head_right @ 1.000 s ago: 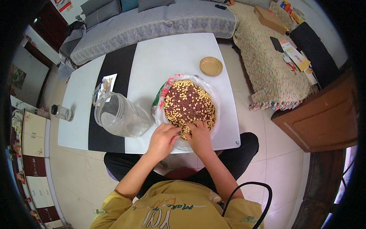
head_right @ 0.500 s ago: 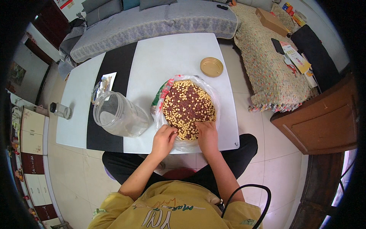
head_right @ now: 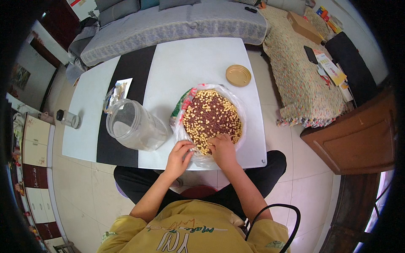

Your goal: The person sits on the floor and sorts a mixture of light and dark grains on a white table using their hands. They pick up handfuls of the mixture, separate the grains, and place the sorted portions into a clear plastic container.

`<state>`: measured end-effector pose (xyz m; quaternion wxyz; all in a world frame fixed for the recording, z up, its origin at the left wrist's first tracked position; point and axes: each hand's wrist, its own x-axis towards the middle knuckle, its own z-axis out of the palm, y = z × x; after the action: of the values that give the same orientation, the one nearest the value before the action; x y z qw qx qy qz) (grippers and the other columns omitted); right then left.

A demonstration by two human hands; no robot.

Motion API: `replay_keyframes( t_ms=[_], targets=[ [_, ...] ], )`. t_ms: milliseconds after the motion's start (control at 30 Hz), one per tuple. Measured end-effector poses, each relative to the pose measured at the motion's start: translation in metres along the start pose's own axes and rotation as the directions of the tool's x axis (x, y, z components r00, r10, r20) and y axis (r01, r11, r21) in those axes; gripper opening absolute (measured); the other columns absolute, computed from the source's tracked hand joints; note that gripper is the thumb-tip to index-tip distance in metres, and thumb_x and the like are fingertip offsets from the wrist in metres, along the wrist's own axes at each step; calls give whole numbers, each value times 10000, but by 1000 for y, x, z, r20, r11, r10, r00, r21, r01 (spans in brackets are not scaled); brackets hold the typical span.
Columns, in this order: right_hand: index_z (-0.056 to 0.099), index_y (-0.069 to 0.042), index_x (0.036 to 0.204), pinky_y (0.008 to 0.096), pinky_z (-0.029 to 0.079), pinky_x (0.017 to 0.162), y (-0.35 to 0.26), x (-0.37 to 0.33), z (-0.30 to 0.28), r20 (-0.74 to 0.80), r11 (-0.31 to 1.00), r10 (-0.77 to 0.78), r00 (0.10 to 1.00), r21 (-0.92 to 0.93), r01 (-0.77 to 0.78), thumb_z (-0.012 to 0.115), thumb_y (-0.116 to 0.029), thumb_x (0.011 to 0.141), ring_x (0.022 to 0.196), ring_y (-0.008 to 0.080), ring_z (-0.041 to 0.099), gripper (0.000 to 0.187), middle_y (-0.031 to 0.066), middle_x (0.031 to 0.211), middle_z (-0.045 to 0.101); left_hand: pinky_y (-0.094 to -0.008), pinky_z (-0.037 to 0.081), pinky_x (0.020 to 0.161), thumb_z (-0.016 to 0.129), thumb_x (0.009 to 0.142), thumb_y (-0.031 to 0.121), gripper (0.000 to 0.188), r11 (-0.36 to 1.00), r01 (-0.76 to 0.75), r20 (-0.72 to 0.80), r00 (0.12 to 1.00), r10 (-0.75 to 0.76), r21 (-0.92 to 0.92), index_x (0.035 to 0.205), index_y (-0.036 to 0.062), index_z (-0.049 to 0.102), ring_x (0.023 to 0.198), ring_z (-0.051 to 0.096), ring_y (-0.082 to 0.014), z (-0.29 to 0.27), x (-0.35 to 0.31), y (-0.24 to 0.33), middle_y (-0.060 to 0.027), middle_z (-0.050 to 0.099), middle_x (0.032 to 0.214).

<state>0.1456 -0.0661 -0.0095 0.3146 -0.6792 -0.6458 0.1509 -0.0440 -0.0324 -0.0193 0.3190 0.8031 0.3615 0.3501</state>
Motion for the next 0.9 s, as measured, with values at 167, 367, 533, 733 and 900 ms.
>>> replay_keyframes(
  t_ms=[167, 367, 533, 733, 900],
  targets=[
    [681, -69, 817, 394, 450, 752, 4, 0, 0, -12, 998, 53, 999, 39, -52, 689, -115, 708, 851, 303, 542, 119, 100, 808, 608, -361, 454, 844, 623, 783, 0, 212, 999, -9, 30, 1000, 8, 32, 993, 25, 623, 991, 547, -308, -3, -3, 2, -132, 552, 1071],
    [681, -54, 799, 398, 446, 737, 6, 3, -8, 15, 998, 41, 999, 40, -41, 674, -96, 732, 824, 317, 539, 79, 108, 784, 601, -399, 424, 854, 612, 757, 0, 223, 970, -74, -50, 995, 88, 231, 975, 42, 626, 1003, 514, -334, -16, -20, 13, -136, 547, 1090],
    [673, -41, 798, 397, 450, 734, 6, 9, -3, -129, 996, 50, 990, 84, -40, 667, -82, 737, 830, 317, 551, 73, 117, 784, 616, -401, 416, 849, 612, 748, -4, 229, 967, -15, -72, 997, 34, 253, 969, 49, 632, 994, 513, -325, -22, -23, 16, -134, 547, 1084],
    [661, -28, 809, 396, 454, 718, -5, 18, -10, -28, 992, 93, 995, 93, -90, 653, -83, 756, 783, 324, 568, 77, 130, 774, 625, -378, 449, 802, 616, 729, -30, 227, 983, 31, -140, 990, -5, 180, 945, 39, 636, 932, 541, -306, -30, -31, 11, -116, 575, 1027],
    [657, -23, 827, 393, 449, 718, -41, 54, -11, -76, 967, -126, 989, 216, 139, 635, -109, 785, 782, 317, 565, 98, 132, 792, 620, -363, 464, 776, 617, 721, -45, 206, 985, 46, -179, 984, -17, 164, 914, 25, 639, 904, 552, -304, -38, -37, 12, -116, 586, 983]
  ],
)
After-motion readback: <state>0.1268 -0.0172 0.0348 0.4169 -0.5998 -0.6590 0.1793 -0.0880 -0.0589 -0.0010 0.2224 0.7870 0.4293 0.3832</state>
